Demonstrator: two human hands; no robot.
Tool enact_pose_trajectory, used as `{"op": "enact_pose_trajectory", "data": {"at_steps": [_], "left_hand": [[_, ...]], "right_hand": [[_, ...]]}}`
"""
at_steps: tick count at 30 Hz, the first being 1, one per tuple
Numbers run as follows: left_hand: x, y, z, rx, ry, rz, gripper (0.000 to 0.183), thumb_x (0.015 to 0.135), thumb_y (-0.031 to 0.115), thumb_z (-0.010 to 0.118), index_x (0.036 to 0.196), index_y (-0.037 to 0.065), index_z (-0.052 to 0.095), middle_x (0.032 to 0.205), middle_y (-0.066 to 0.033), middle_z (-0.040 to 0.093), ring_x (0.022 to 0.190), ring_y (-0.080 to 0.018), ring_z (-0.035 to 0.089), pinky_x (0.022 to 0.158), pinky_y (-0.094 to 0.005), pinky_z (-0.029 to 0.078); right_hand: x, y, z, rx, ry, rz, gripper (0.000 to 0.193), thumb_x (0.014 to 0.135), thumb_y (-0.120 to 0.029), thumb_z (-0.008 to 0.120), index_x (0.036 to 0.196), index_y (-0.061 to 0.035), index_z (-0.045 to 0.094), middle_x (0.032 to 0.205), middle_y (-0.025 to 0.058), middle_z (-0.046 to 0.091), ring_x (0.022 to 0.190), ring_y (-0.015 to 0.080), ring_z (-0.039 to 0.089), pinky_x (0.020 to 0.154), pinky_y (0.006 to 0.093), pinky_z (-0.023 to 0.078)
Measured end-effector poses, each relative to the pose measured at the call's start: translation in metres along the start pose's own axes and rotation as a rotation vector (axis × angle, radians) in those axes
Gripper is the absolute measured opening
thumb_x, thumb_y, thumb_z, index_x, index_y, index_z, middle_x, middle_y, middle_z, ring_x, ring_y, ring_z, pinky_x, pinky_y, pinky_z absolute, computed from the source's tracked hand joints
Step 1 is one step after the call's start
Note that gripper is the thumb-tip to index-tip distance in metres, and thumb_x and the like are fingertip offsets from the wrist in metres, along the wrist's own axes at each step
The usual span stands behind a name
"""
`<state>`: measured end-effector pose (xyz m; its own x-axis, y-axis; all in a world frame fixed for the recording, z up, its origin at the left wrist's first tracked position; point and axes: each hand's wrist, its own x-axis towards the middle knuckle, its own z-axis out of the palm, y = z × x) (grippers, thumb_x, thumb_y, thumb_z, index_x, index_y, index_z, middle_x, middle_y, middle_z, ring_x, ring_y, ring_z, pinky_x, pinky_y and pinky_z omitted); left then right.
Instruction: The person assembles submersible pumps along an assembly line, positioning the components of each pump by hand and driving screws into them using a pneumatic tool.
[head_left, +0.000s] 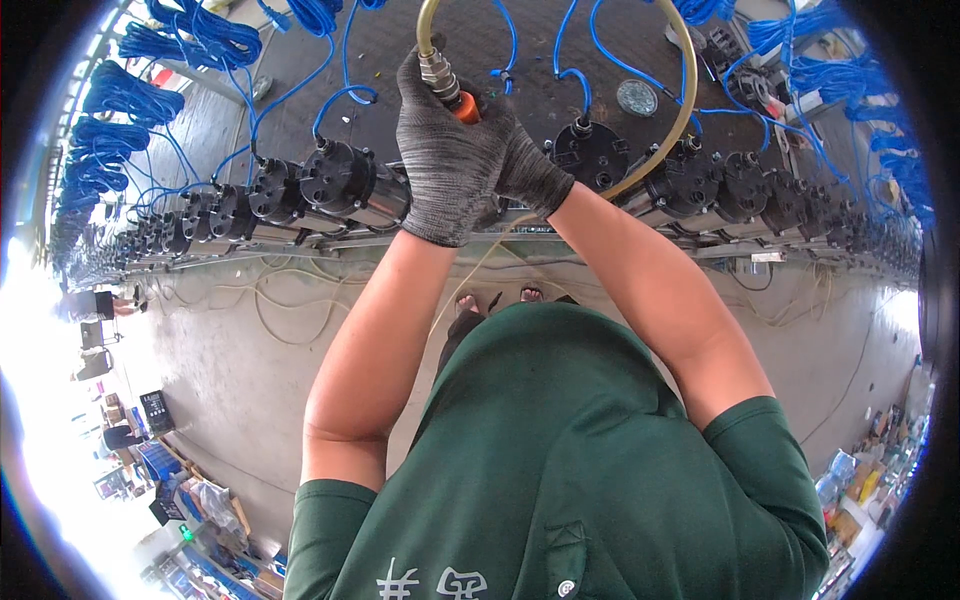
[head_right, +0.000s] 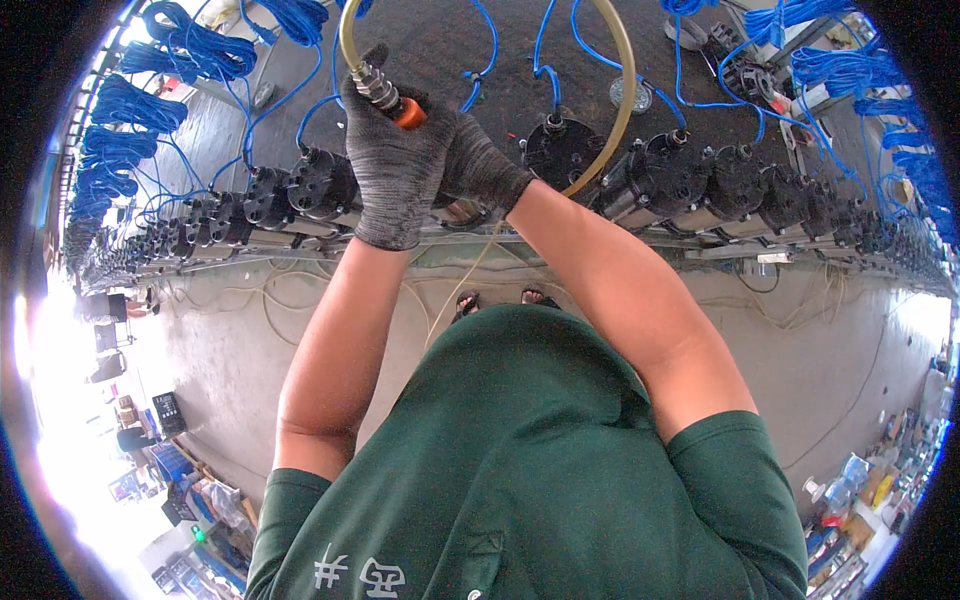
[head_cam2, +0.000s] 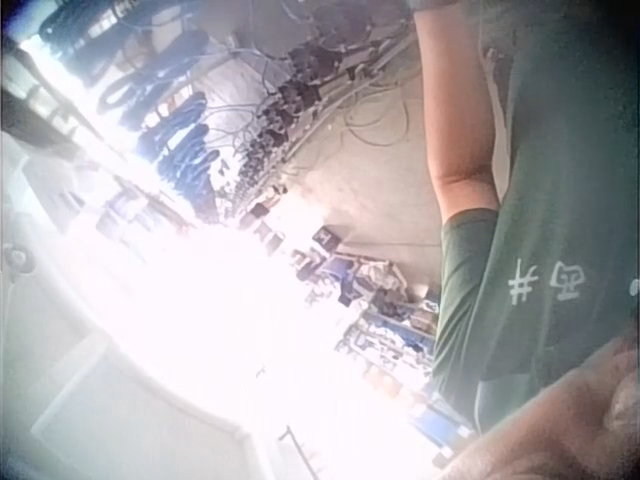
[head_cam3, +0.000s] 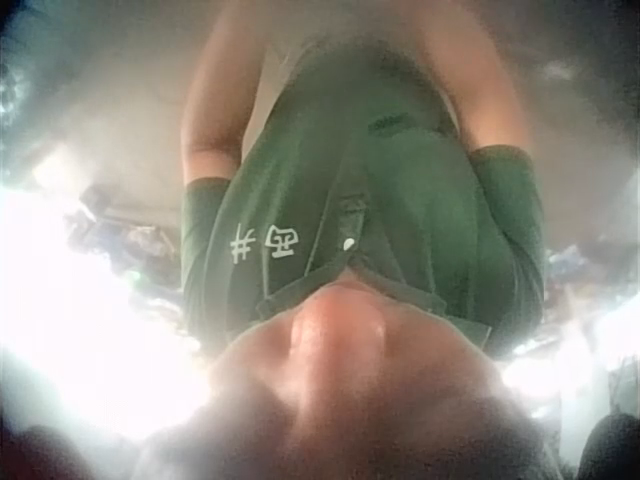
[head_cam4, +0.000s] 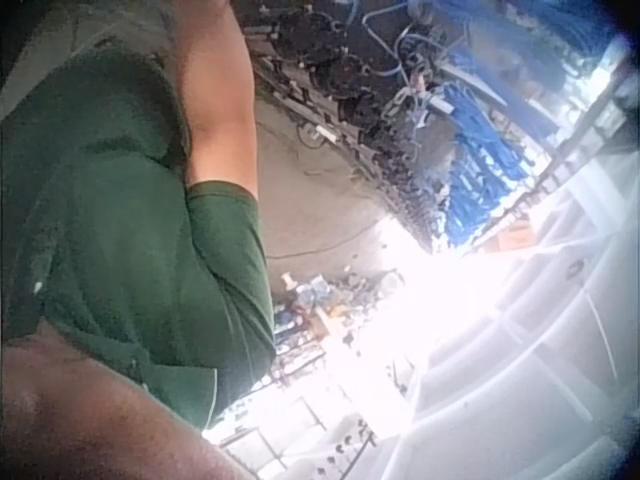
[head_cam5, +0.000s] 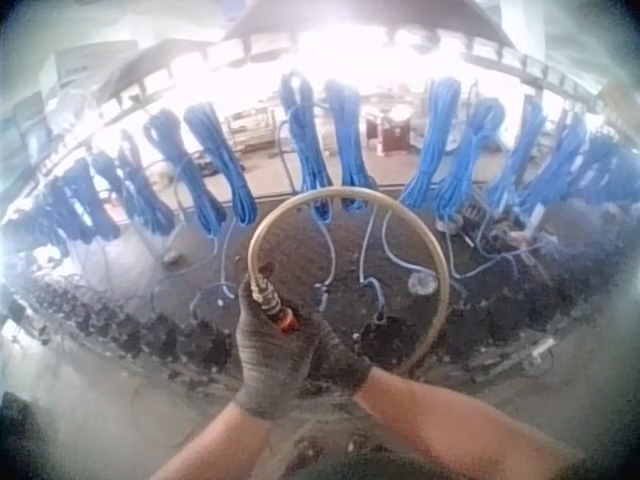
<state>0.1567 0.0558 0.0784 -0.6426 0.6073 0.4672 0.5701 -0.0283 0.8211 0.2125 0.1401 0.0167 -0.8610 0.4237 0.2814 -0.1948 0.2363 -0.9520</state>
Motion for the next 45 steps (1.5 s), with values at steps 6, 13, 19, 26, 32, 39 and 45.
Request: {"op": "enact_pose_trajectory", "data": {"at_steps": [6,13,19,26,32,39,45], "left_hand": [[0.001,0.0,0.002,0.042,0.01,0.051,0.058,0.076,0.002,0.076,0.127,0.005,0.048,0.094,-0.0082,0.062,0.083,-0.0215,0.065,0.082,-0.0365,0.055],[0.007,-0.015,-0.006,-0.21,-0.179,0.059,0.053,0.076,-0.004,0.073,0.123,0.005,0.05,0.096,-0.0072,0.061,0.087,-0.0183,0.062,0.084,-0.0333,0.054],[0.005,-0.018,-0.01,-0.437,-0.244,-0.03,0.055,0.076,-0.008,0.072,0.125,0.006,0.05,0.099,-0.0042,0.059,0.089,-0.0148,0.059,0.086,-0.0308,0.052],[0.004,-0.015,-0.015,-0.371,-0.237,-0.032,0.055,0.077,-0.009,0.071,0.126,0.005,0.05,0.104,-0.0049,0.059,0.093,-0.0154,0.058,0.086,-0.0312,0.053],[0.002,-0.015,-0.017,-0.41,-0.265,-0.05,0.056,0.078,-0.009,0.069,0.128,0.005,0.048,0.108,-0.006,0.059,0.097,-0.0166,0.059,0.09,-0.0316,0.052],[-0.001,-0.021,-0.023,-0.466,-0.255,-0.035,0.053,0.082,-0.005,0.071,0.13,0.006,0.051,0.112,-0.0056,0.06,0.102,-0.0163,0.059,0.092,-0.0313,0.052],[0.002,-0.017,-0.018,-0.554,-0.265,-0.053,0.048,0.085,-0.003,0.072,0.128,0.006,0.052,0.109,-0.0054,0.06,0.1,-0.0158,0.058,0.094,-0.0319,0.05]], "right_hand": [[0.0,0.01,0.002,0.121,-0.009,-0.044,0.045,0.087,-0.022,0.076,0.128,-0.0106,0.06,0.12,0.0044,0.066,0.107,0.0172,0.06,0.106,0.0327,0.046],[-0.003,0.011,-0.004,0.096,-0.009,0.049,0.053,0.091,-0.011,0.073,0.139,-0.0083,0.051,0.128,0.0077,0.064,0.114,0.0184,0.061,0.109,0.0328,0.045],[-0.009,0.007,0.001,0.107,0.086,-0.152,0.043,0.083,-0.017,0.081,0.121,-0.0058,0.063,0.112,0.0074,0.07,0.103,0.0168,0.065,0.093,0.0349,0.053],[-0.008,0.011,0.004,0.5,0.035,-0.071,0.044,0.082,-0.016,0.082,0.121,-0.0072,0.064,0.116,0.0048,0.071,0.104,0.0126,0.063,0.094,0.034,0.053],[-0.01,0.002,0.005,0.235,0.076,-0.083,0.048,0.083,-0.023,0.083,0.123,-0.0078,0.063,0.12,0.0056,0.069,0.106,0.0194,0.066,0.097,0.0334,0.053],[-0.01,0.008,0.015,0.764,0.104,0.018,0.049,0.08,-0.015,0.085,0.123,-0.0081,0.062,0.118,0.0051,0.069,0.105,0.0144,0.064,0.096,0.0335,0.053],[-0.004,0.023,0.009,0.544,0.013,-0.176,0.048,0.079,-0.012,0.084,0.122,-0.0069,0.064,0.118,0.0061,0.07,0.104,0.0136,0.064,0.094,0.0336,0.054]]}}
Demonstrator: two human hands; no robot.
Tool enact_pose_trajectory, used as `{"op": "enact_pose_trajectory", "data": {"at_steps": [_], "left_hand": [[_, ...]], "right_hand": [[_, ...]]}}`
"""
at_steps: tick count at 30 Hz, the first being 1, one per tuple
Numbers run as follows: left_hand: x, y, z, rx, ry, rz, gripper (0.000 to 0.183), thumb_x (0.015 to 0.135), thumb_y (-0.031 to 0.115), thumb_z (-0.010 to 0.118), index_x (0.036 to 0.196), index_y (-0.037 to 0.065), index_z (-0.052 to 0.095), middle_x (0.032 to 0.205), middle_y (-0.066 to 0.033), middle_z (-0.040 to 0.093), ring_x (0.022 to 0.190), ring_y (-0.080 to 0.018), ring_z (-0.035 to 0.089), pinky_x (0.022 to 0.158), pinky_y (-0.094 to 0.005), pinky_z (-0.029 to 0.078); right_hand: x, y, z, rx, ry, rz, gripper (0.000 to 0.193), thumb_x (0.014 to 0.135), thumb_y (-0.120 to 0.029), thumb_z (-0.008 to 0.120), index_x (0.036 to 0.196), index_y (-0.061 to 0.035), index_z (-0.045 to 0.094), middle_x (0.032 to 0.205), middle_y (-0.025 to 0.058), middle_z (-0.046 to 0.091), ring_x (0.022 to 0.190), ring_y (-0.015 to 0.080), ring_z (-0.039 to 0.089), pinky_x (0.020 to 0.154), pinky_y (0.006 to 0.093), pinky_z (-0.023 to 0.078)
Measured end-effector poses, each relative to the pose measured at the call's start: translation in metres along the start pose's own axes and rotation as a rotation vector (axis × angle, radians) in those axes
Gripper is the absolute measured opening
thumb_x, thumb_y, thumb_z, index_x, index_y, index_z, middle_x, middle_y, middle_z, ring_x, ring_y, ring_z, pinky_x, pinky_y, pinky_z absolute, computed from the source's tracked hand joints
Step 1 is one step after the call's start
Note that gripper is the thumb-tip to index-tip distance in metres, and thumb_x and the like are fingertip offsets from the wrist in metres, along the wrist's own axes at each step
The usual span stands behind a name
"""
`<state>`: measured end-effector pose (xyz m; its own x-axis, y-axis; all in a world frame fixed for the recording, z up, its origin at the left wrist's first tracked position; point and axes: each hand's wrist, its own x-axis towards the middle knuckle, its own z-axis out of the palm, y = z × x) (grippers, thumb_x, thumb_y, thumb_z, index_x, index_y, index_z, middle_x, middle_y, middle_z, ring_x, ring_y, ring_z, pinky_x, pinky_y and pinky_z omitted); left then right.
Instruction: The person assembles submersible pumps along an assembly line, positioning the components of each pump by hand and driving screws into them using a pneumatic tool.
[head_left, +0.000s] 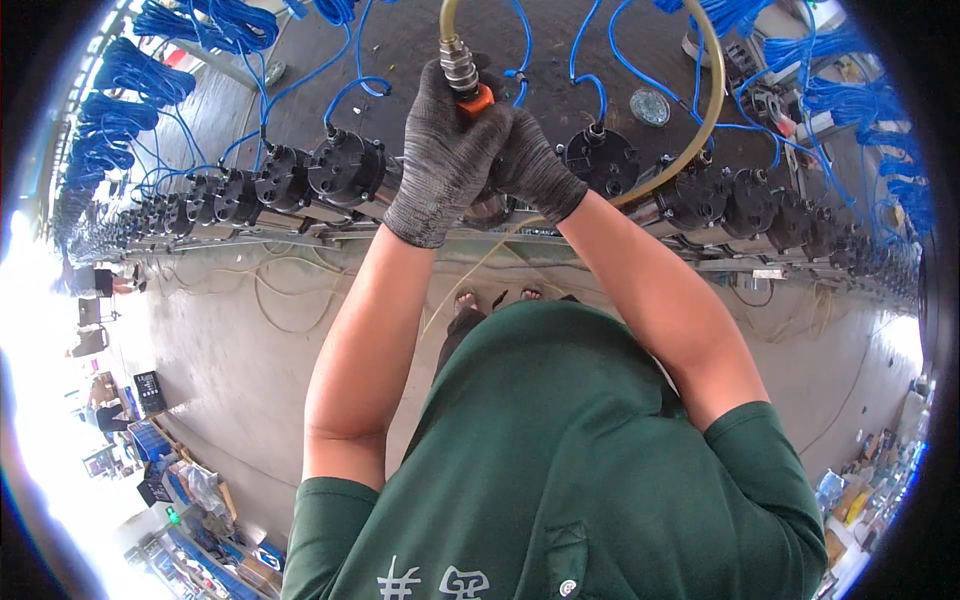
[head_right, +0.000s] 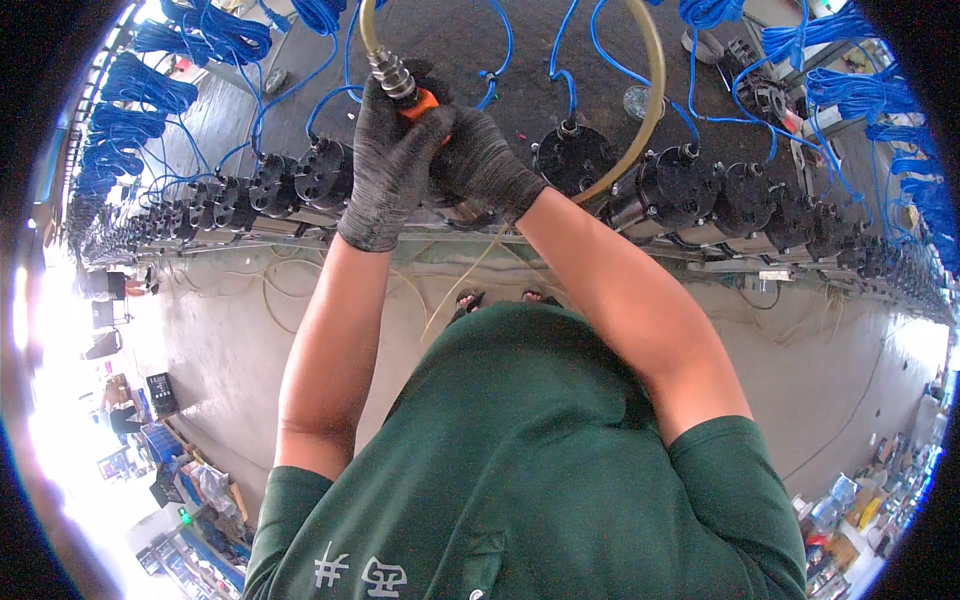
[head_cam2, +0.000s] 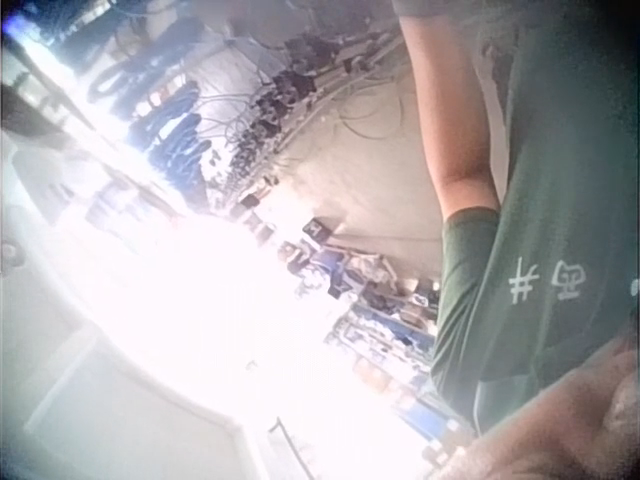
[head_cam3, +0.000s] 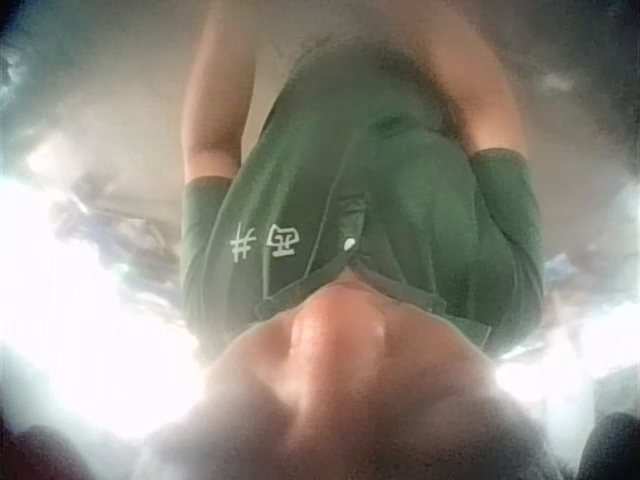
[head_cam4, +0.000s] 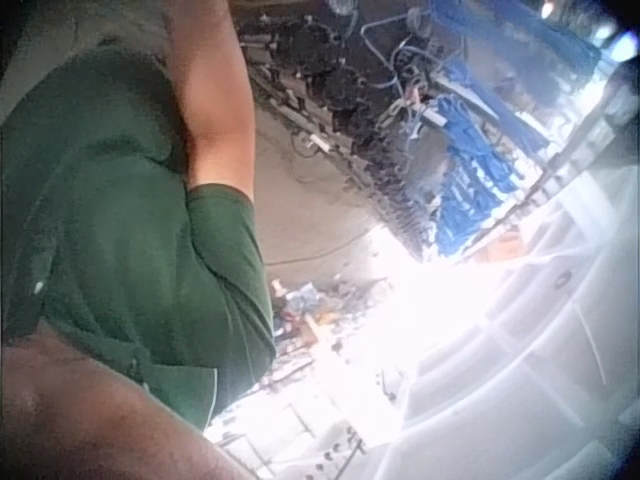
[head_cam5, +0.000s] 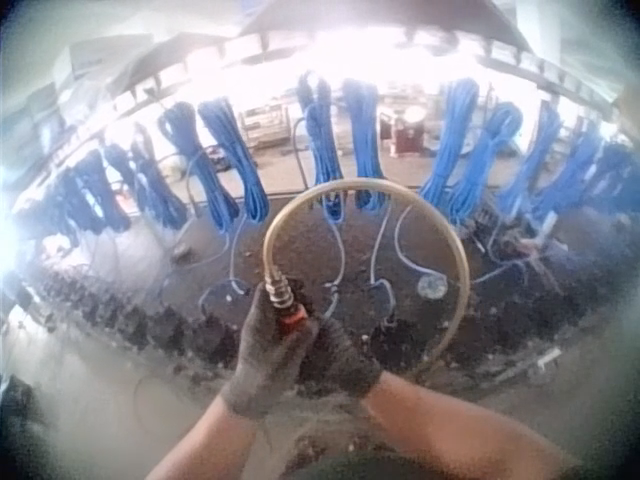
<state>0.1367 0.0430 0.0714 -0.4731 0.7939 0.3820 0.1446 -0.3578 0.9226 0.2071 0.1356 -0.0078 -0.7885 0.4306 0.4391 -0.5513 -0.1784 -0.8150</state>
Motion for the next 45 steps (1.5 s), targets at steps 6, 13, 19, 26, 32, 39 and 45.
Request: {"op": "enact_pose_trajectory", "data": {"at_steps": [6,13,19,26,32,39,45], "left_hand": [[0.001,0.007,-0.004,0.09,-0.067,0.001,0.049,0.083,0.005,0.078,0.125,0.005,0.053,0.105,-0.0063,0.062,0.097,-0.0169,0.061,0.091,-0.0326,0.052],[0.002,0.011,0.02,0.537,0.16,0.027,0.053,0.076,0.007,0.084,0.121,0.005,0.056,0.096,-0.0079,0.066,0.086,-0.0216,0.065,0.083,-0.0345,0.056],[-0.003,0.013,0.019,0.489,0.153,0.018,0.056,0.075,0.004,0.084,0.124,0.006,0.059,0.096,-0.0037,0.065,0.088,-0.0176,0.065,0.084,-0.0325,0.055],[-0.003,0.006,0.015,0.545,0.199,0.035,0.051,0.076,0.014,0.087,0.114,0.003,0.055,0.09,-0.0088,0.066,0.082,-0.0208,0.067,0.078,-0.0354,0.058],[-0.001,0.001,0.012,0.531,0.194,0.028,0.051,0.076,0.016,0.087,0.113,0.003,0.055,0.09,-0.0093,0.067,0.08,-0.0214,0.068,0.076,-0.0352,0.058],[-0.001,0.004,0.02,0.534,0.2,-0.015,0.055,0.077,0.002,0.084,0.126,0.005,0.06,0.092,-0.0008,0.062,0.085,-0.0137,0.061,0.083,-0.0298,0.054],[-0.003,0.001,0.012,0.54,0.208,-0.003,0.054,0.074,0.018,0.089,0.114,0.003,0.055,0.09,-0.0088,0.065,0.081,-0.0212,0.066,0.077,-0.0357,0.057]], "right_hand": [[0.003,-0.016,-0.004,0.506,0.187,0.489,0.048,0.081,-0.01,0.079,0.125,-0.0063,0.061,0.117,0.0051,0.069,0.104,0.0184,0.064,0.097,0.0353,0.053],[0.0,-0.006,-0.011,0.539,0.005,0.346,0.044,0.081,-0.013,0.079,0.12,-0.0057,0.063,0.114,0.0087,0.069,0.108,0.0226,0.064,0.096,0.0352,0.051],[0.003,0.002,-0.006,-0.031,-0.115,-0.101,0.046,0.078,-0.018,0.082,0.118,-0.005,0.063,0.112,0.0098,0.069,0.105,0.025,0.064,0.095,0.0366,0.053],[0.0,-0.011,-0.002,-0.12,0.019,0.26,0.043,0.09,-0.021,0.07,0.128,-0.0031,0.06,0.118,0.0127,0.068,0.108,0.0243,0.065,0.102,0.041,0.051],[0.001,-0.003,-0.012,-0.371,-0.118,0.047,0.043,0.095,-0.026,0.067,0.131,-0.0031,0.059,0.119,0.0153,0.067,0.107,0.026,0.065,0.104,0.0445,0.052],[0.001,0.007,-0.016,-0.332,-0.137,-0.026,0.042,0.096,-0.031,0.067,0.126,-0.004,0.061,0.117,0.0139,0.068,0.105,0.0243,0.065,0.104,0.0429,0.052],[0.007,-0.025,0.011,0.334,0.327,0.655,0.043,0.079,-0.024,0.082,0.114,-0.0078,0.064,0.108,0.0079,0.071,0.102,0.0259,0.066,0.091,0.0358,0.054]]}}
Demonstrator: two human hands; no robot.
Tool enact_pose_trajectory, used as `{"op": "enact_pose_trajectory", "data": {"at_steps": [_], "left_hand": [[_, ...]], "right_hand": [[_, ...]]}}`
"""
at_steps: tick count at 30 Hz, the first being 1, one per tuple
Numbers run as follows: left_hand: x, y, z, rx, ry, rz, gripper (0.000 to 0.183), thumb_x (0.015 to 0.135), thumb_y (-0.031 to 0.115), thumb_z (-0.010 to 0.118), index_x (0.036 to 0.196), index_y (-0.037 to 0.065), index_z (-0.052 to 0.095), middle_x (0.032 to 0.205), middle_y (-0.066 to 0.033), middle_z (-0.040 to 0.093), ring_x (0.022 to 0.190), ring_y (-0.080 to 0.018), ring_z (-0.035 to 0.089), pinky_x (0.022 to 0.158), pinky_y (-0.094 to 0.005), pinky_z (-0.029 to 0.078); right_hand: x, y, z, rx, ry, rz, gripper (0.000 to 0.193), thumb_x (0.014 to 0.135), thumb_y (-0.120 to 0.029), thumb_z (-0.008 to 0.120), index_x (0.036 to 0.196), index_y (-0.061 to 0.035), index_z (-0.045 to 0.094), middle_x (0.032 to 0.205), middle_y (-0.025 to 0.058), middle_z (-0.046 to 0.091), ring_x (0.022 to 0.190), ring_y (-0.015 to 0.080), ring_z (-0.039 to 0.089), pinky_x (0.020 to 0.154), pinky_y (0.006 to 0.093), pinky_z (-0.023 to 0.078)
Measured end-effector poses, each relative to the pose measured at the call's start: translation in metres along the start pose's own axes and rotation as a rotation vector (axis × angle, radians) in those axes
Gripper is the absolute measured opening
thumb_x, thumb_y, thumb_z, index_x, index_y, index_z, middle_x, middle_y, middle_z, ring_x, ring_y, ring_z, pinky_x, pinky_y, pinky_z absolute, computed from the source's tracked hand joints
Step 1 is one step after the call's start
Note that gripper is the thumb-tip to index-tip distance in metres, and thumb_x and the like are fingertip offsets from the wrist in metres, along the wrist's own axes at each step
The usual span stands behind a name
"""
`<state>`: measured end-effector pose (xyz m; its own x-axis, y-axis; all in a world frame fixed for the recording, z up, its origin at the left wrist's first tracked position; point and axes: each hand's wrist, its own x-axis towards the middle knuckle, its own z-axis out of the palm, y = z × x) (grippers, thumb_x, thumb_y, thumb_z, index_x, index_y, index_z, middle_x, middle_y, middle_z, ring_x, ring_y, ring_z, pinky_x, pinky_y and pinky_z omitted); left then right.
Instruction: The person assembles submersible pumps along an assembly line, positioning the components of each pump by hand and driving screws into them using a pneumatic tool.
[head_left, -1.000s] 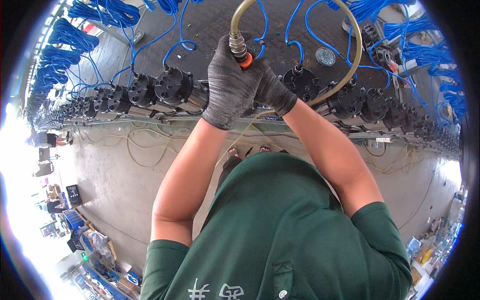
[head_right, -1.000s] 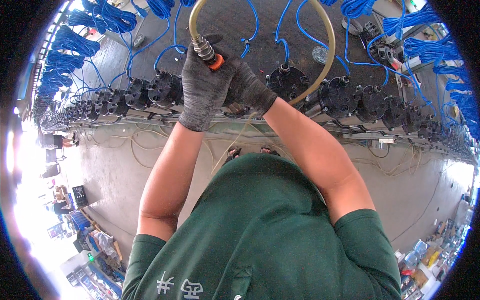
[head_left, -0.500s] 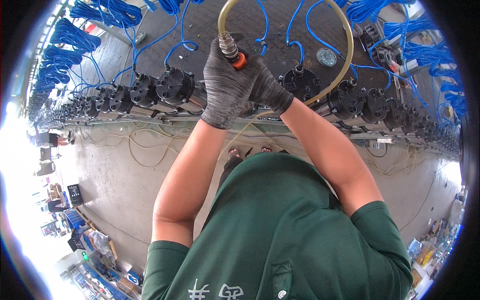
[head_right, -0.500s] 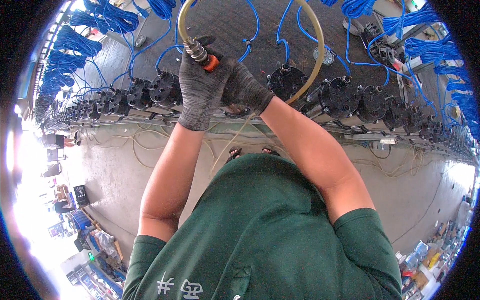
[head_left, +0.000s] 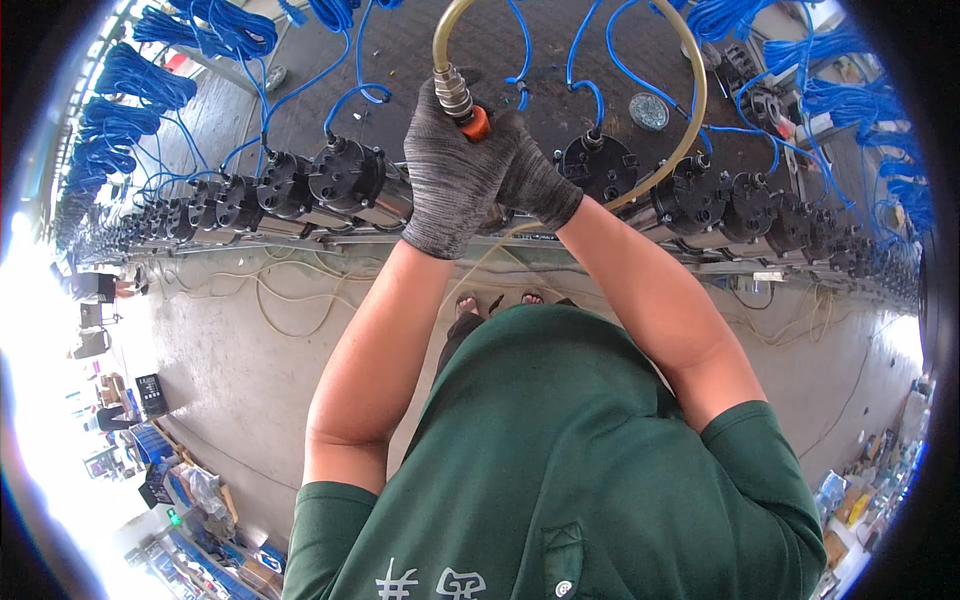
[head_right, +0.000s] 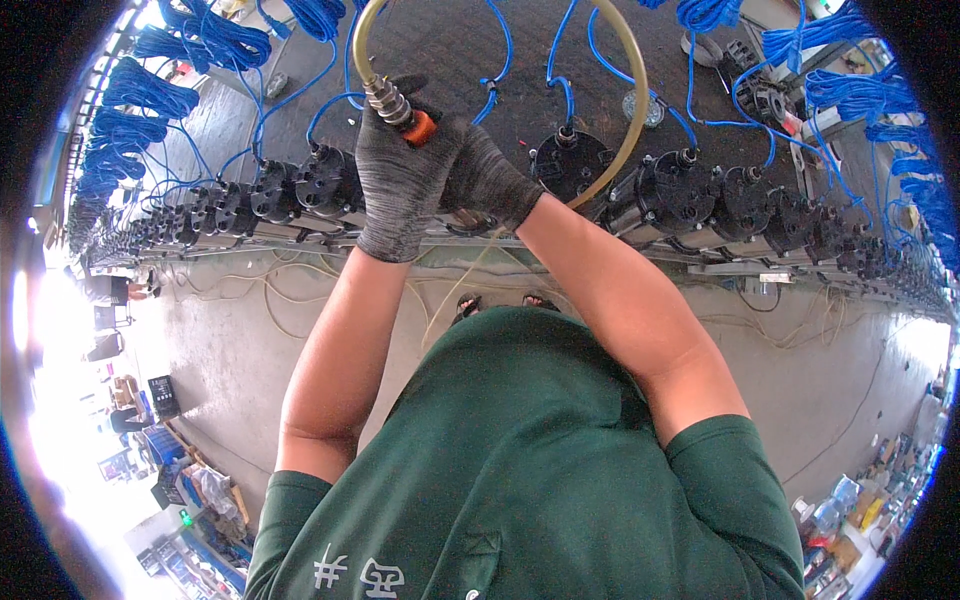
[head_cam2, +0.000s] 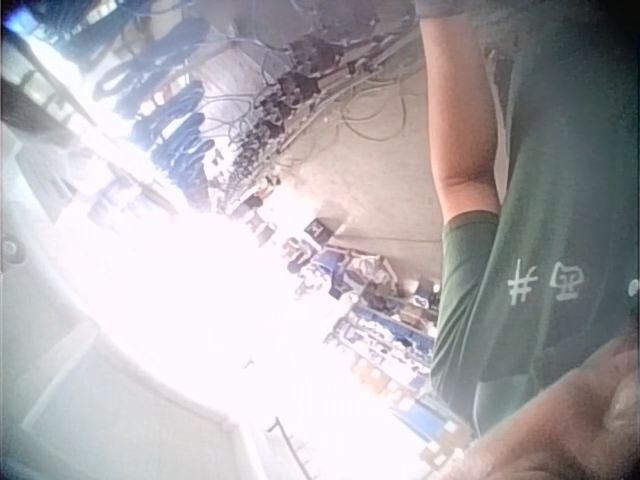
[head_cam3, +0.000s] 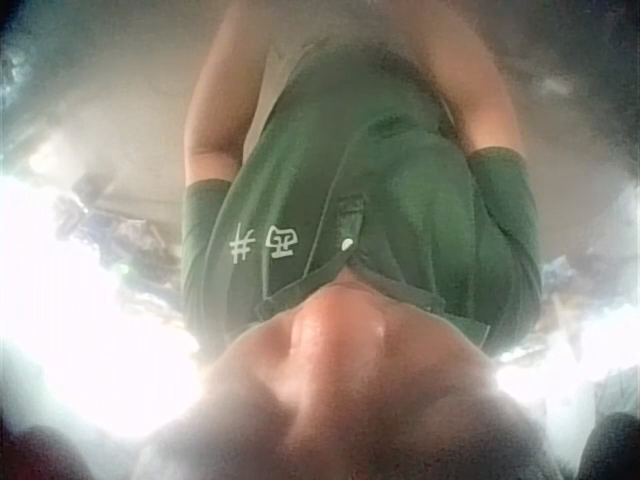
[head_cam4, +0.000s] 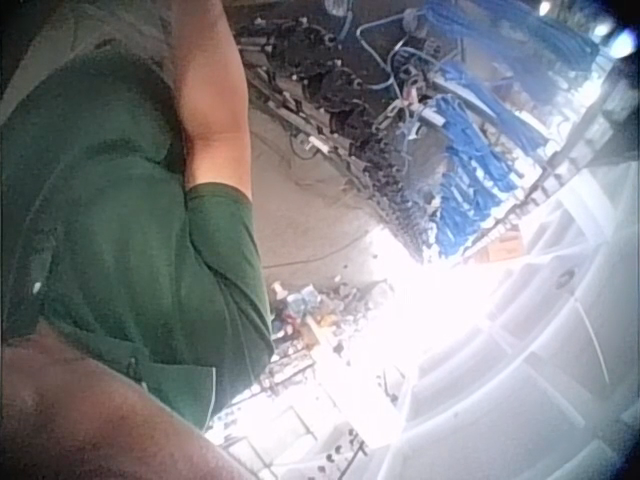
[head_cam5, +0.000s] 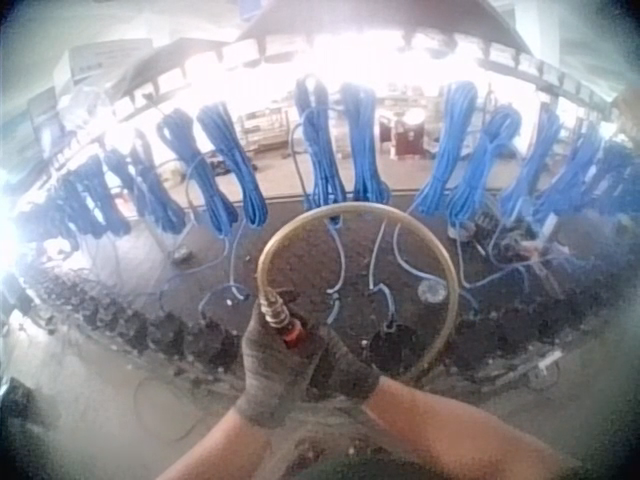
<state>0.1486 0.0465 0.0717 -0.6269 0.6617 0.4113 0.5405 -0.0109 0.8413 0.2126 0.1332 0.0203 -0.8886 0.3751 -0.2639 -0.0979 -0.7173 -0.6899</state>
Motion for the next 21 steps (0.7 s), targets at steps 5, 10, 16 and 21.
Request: {"op": "enact_pose_trajectory", "data": {"at_steps": [5,10,16,21], "left_hand": [[0.002,0.008,0.006,0.003,0.037,0.047,0.052,0.074,0.013,0.086,0.114,0.004,0.055,0.089,-0.0078,0.064,0.079,-0.0207,0.064,0.077,-0.0348,0.056],[0.002,0.0,0.002,-0.102,-0.015,0.029,0.045,0.077,0.003,0.078,0.115,0.005,0.054,0.094,-0.0054,0.061,0.084,-0.0173,0.061,0.08,-0.0321,0.055],[0.002,-0.015,-0.008,-0.64,-0.226,-0.067,0.049,0.079,-0.007,0.069,0.122,0.006,0.051,0.108,-0.0037,0.055,0.097,-0.0144,0.056,0.086,-0.0297,0.052],[-0.001,-0.013,-0.006,-0.648,-0.185,-0.086,0.049,0.078,0.001,0.075,0.123,0.005,0.058,0.106,-0.0029,0.06,0.096,-0.0151,0.058,0.085,-0.0302,0.052]], "right_hand": [[0.007,0.005,-0.019,-1.03,-0.218,-0.767,0.04,0.091,-0.03,0.071,0.122,-0.0063,0.061,0.115,0.0085,0.069,0.104,0.0208,0.063,0.101,0.0355,0.05],[0.01,0.004,-0.022,-0.496,-0.149,-0.251,0.047,0.085,-0.028,0.078,0.124,-0.0079,0.06,0.118,0.0082,0.068,0.107,0.0225,0.063,0.103,0.0354,0.049],[-0.008,-0.005,0.006,-0.456,-0.098,-0.371,0.044,0.09,-0.024,0.073,0.128,-0.0084,0.057,0.121,0.0087,0.066,0.109,0.0231,0.062,0.106,0.0366,0.048],[-0.002,0.012,-0.009,-0.532,-0.116,-0.541,0.04,0.096,-0.031,0.068,0.127,-0.006,0.059,0.117,0.0104,0.067,0.107,0.0221,0.064,0.102,0.0366,0.05]]}}
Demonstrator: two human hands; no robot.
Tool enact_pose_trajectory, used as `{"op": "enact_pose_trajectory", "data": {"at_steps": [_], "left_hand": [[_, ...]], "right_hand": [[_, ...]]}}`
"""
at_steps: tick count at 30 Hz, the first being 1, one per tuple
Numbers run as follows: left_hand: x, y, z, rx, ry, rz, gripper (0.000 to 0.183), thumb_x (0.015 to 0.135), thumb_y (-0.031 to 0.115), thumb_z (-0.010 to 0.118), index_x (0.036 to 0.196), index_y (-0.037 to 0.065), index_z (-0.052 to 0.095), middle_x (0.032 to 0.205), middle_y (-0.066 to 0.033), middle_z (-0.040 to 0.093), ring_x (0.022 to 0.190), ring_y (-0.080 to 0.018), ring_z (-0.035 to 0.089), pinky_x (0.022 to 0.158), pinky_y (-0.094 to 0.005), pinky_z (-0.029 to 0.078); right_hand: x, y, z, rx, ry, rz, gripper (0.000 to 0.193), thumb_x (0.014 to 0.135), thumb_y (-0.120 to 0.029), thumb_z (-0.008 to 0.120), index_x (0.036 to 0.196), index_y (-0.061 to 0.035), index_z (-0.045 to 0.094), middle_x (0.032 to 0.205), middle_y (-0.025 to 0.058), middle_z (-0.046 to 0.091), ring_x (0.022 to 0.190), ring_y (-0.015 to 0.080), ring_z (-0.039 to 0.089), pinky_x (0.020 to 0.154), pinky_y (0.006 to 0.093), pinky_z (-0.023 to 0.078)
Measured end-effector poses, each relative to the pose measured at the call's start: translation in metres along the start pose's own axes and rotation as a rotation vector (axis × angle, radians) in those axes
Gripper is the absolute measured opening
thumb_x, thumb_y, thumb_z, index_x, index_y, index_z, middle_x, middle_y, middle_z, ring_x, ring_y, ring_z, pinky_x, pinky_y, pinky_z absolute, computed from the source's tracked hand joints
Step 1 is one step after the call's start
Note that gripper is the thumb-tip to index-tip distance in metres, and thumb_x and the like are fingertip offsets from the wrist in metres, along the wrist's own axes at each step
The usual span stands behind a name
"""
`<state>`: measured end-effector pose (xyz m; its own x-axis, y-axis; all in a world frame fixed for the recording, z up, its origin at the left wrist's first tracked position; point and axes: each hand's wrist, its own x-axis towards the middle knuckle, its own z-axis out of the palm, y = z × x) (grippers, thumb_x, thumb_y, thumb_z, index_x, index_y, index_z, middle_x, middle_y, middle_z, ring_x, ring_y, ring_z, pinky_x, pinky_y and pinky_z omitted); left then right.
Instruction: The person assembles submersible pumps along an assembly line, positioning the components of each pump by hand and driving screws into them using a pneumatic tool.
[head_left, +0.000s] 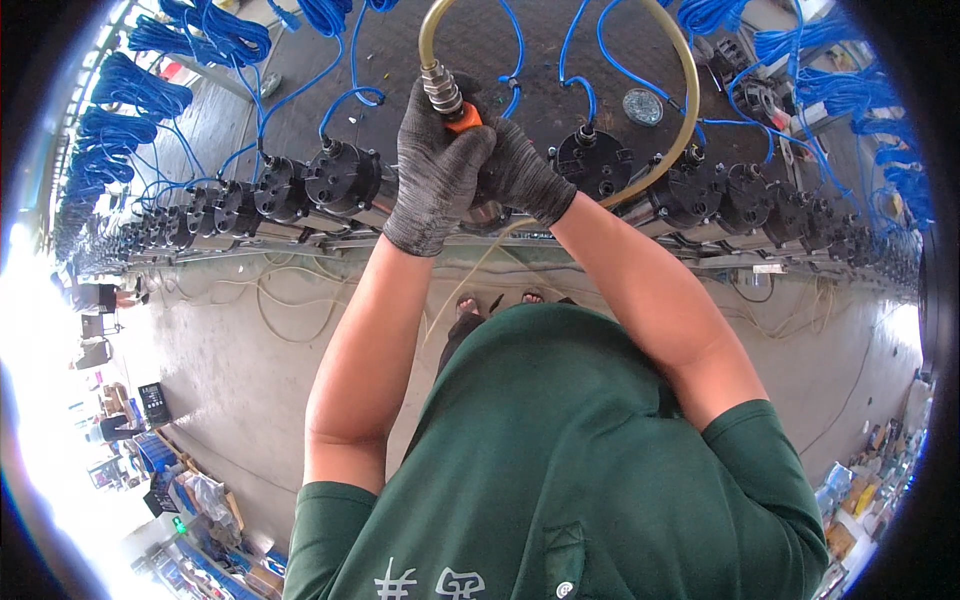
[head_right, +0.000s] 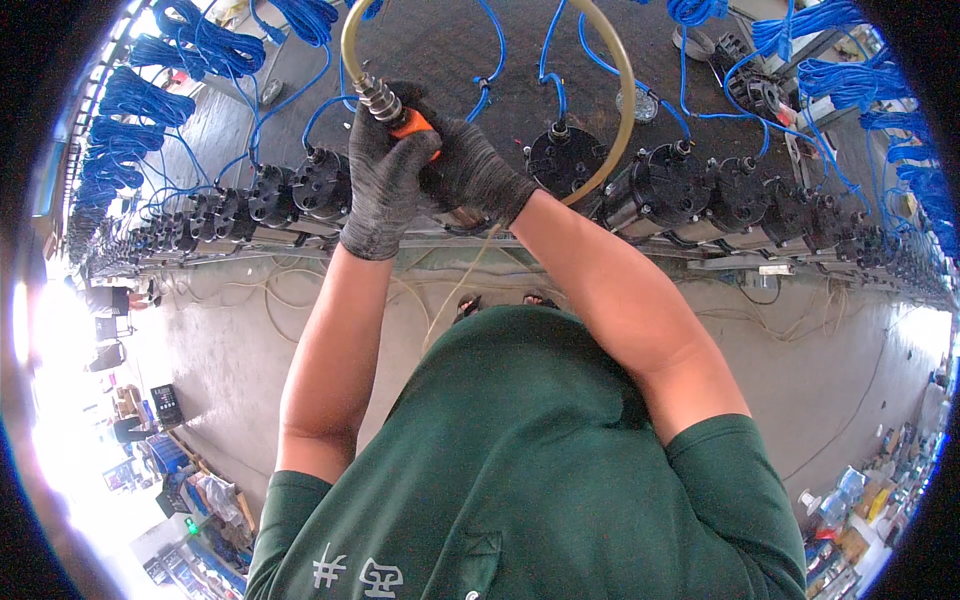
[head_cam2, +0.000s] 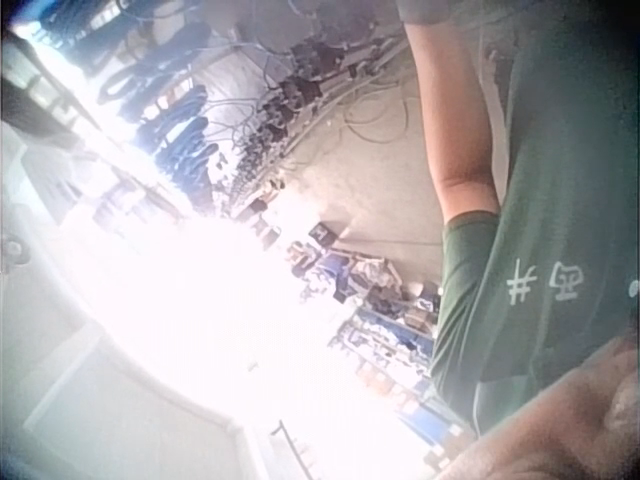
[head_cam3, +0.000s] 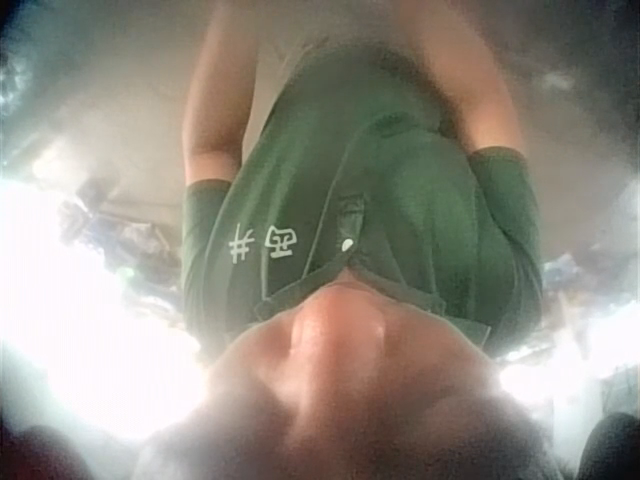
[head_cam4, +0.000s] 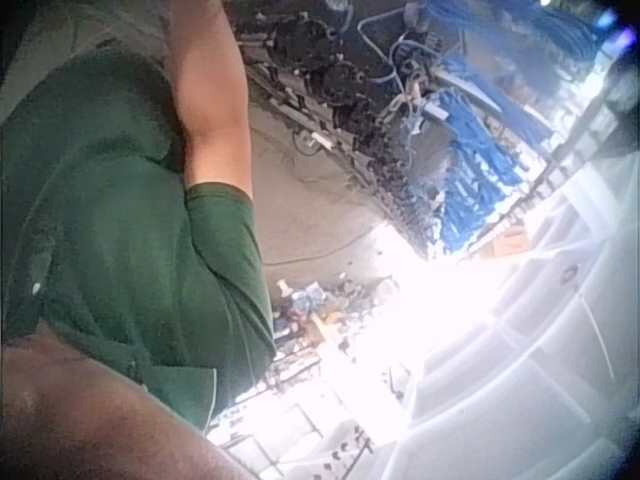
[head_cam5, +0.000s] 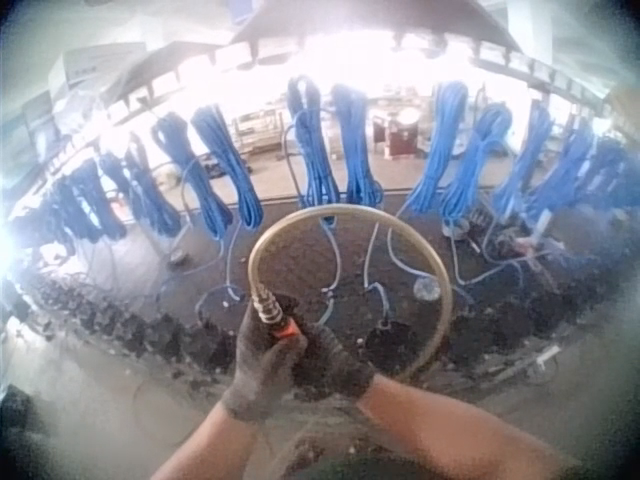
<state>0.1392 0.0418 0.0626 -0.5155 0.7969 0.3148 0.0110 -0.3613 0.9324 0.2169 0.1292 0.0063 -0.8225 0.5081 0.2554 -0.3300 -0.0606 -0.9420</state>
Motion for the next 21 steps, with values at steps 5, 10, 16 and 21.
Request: {"op": "enact_pose_trajectory", "data": {"at_steps": [5,10,16,21], "left_hand": [[0.002,0.007,-0.007,0.044,-0.047,-0.007,0.049,0.079,0.001,0.074,0.125,0.005,0.056,0.107,-0.0032,0.059,0.097,-0.0152,0.058,0.087,-0.0306,0.052],[0.002,0.019,-0.008,-0.008,-0.126,-0.064,0.05,0.082,0.004,0.076,0.126,0.005,0.053,0.108,-0.0043,0.058,0.101,-0.0162,0.057,0.09,-0.0328,0.052],[0.006,0.004,0.0,0.508,0.037,0.131,0.05,0.085,0.011,0.079,0.126,0.005,0.052,0.101,-0.0037,0.061,0.092,-0.0191,0.061,0.086,-0.0355,0.053],[0.007,-0.032,-0.02,-0.156,0.241,0.136,0.032,0.1,0.027,0.065,0.122,0.005,0.055,0.101,-0.0033,0.062,0.092,-0.017,0.06,0.086,-0.0332,0.051]], "right_hand": [[0.008,-0.019,0.008,0.448,0.212,0.498,0.038,0.1,-0.034,0.062,0.124,-0.0047,0.061,0.114,0.012,0.068,0.107,0.0258,0.065,0.1,0.0405,0.053],[0.004,0.012,-0.005,0.626,-0.091,0.159,0.056,0.08,-0.013,0.083,0.131,-0.0081,0.058,0.124,0.0052,0.067,0.112,0.0164,0.061,0.104,0.0362,0.05],[0.016,0.028,-0.014,0.157,-0.19,-0.129,0.04,0.095,-0.032,0.067,0.125,-0.0068,0.061,0.119,0.0132,0.068,0.111,0.0277,0.065,0.103,0.0396,0.051],[0.008,0.002,-0.015,-0.099,-0.241,0.067,0.039,0.088,-0.022,0.074,0.123,-0.0091,0.062,0.109,0.0105,0.072,0.104,0.0239,0.068,0.098,0.0373,0.053]]}}
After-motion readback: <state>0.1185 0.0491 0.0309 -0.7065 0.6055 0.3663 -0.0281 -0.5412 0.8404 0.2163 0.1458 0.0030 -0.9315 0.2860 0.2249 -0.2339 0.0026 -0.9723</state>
